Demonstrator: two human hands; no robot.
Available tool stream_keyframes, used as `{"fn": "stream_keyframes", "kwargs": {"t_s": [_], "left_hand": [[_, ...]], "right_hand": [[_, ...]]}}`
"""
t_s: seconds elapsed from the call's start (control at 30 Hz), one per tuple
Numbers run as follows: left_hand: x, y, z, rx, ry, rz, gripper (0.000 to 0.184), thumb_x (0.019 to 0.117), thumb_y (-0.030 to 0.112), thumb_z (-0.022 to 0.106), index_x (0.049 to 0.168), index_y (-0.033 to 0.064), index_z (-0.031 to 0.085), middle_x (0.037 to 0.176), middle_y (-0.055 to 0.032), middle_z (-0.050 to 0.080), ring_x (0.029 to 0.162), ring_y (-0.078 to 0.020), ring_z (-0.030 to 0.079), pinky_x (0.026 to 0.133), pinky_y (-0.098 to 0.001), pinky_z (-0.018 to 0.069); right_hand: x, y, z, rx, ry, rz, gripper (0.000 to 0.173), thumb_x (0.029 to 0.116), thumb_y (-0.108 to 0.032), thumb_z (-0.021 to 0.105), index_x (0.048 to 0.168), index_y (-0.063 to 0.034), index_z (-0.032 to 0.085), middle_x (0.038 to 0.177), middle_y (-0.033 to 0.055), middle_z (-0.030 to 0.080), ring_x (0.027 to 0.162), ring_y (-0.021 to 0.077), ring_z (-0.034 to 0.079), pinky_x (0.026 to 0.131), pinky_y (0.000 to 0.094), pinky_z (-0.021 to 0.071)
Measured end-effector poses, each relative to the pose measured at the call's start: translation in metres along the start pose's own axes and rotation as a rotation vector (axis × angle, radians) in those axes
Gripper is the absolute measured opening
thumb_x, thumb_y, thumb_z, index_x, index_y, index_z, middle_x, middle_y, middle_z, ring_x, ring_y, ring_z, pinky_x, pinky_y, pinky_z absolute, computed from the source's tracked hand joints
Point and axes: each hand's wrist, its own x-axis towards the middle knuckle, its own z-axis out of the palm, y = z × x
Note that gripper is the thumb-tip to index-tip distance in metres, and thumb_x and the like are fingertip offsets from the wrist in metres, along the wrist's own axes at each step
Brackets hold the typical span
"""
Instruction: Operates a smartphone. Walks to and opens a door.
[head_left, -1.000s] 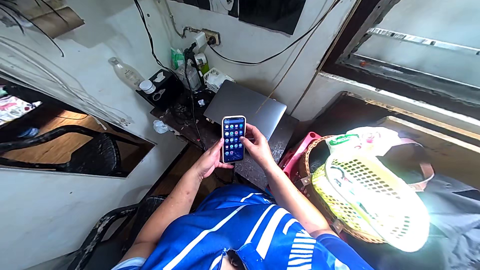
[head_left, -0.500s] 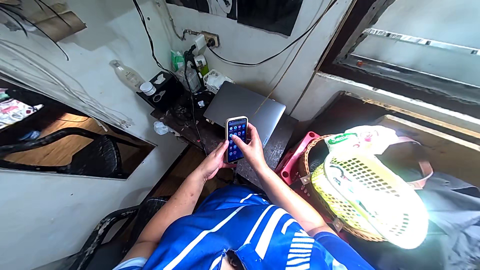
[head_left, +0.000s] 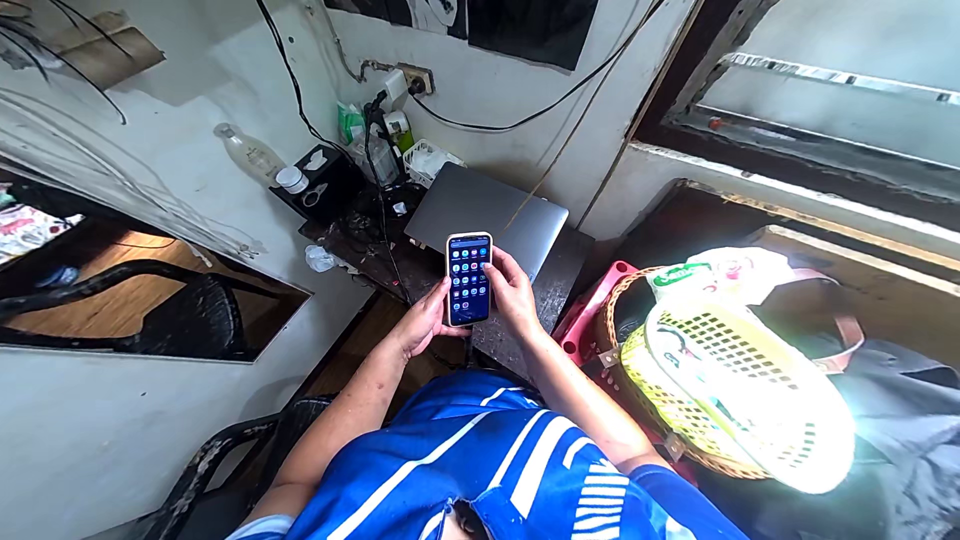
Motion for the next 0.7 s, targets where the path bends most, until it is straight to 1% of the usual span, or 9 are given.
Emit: {"fn": "stream_keyframes", "kwargs": {"t_s": [0.1,0.23,0.37,0.47,0.53,0.6,0.63,0.7], "left_hand": [[0.001,0.001,-0.003,-0.010,-0.020,-0.013,0.061,0.1110,0.052,0.017,0.157,0.0142,0.034,0.143,-0.0158,0.059,0.122,-0.0352,0.065,0.092,-0.0549,0.0597],[0.002,-0.001,-0.004,-0.026,-0.031,-0.024,0.063,0.1107,0.052,0.016,0.155,0.0126,0.037,0.143,-0.0164,0.059,0.122,-0.0354,0.065,0.092,-0.0552,0.0597],[0.002,-0.001,-0.005,-0.024,-0.047,-0.031,0.066,0.1096,0.055,0.015,0.154,0.0135,0.039,0.143,-0.0156,0.059,0.123,-0.0346,0.064,0.092,-0.0542,0.0593],[0.003,-0.002,-0.005,-0.032,-0.050,-0.031,0.067,0.1086,0.058,0.014,0.155,0.0154,0.038,0.144,-0.0142,0.059,0.123,-0.0341,0.064,0.092,-0.0542,0.0589],[0.003,-0.002,-0.006,-0.043,-0.049,-0.034,0.066,0.1088,0.058,0.016,0.155,0.0162,0.037,0.144,-0.0142,0.059,0.122,-0.0343,0.064,0.092,-0.0542,0.0589],[0.003,-0.002,-0.006,-0.057,-0.025,-0.043,0.057,0.1108,0.051,0.023,0.156,0.0168,0.034,0.142,-0.0148,0.059,0.122,-0.0345,0.064,0.091,-0.0541,0.0590],[0.003,-0.003,-0.005,-0.058,-0.006,-0.046,0.052,0.1116,0.045,0.028,0.154,0.0163,0.033,0.140,-0.0152,0.061,0.120,-0.0344,0.065,0.090,-0.0535,0.0595],[0.003,-0.004,-0.002,-0.049,0.020,-0.050,0.047,0.1112,0.036,0.034,0.154,0.0153,0.032,0.136,-0.0164,0.062,0.117,-0.0346,0.067,0.089,-0.0527,0.0605]], "right_hand": [[0.003,0.001,-0.008,0.018,-0.039,-0.005,0.040,0.1031,-0.007,0.052,0.142,-0.0070,0.059,0.124,0.0099,0.071,0.108,0.0167,0.070,0.095,0.0371,0.0583],[0.004,0.005,-0.013,-0.004,-0.067,-0.001,0.046,0.0975,-0.002,0.060,0.143,-0.0070,0.058,0.123,0.0105,0.071,0.104,0.0175,0.071,0.093,0.0367,0.0592],[0.001,0.000,-0.013,-0.067,-0.102,0.042,0.059,0.0929,-0.002,0.066,0.149,-0.0115,0.052,0.127,0.0101,0.069,0.101,0.0194,0.071,0.089,0.0389,0.0605],[0.001,-0.001,-0.015,-0.129,-0.166,0.057,0.072,0.0880,0.001,0.068,0.154,-0.0160,0.045,0.134,0.0101,0.065,0.104,0.0206,0.070,0.088,0.0404,0.0602],[0.003,0.001,-0.016,-0.144,-0.192,0.058,0.077,0.0861,0.002,0.069,0.156,-0.0177,0.043,0.136,0.0101,0.063,0.105,0.0208,0.070,0.089,0.0405,0.0598],[0.003,0.002,-0.015,-0.144,-0.178,0.039,0.072,0.0885,-0.002,0.070,0.155,-0.0155,0.044,0.135,0.0110,0.064,0.105,0.0210,0.070,0.089,0.0405,0.0599],[0.002,0.003,-0.014,-0.146,-0.152,0.021,0.067,0.0906,-0.007,0.072,0.152,-0.0137,0.046,0.131,0.0113,0.066,0.104,0.0208,0.070,0.089,0.0401,0.0602],[0.001,0.005,-0.010,-0.142,-0.083,-0.002,0.059,0.0924,-0.016,0.075,0.146,-0.0107,0.051,0.122,0.0118,0.069,0.101,0.0204,0.071,0.088,0.0401,0.0604]]}}
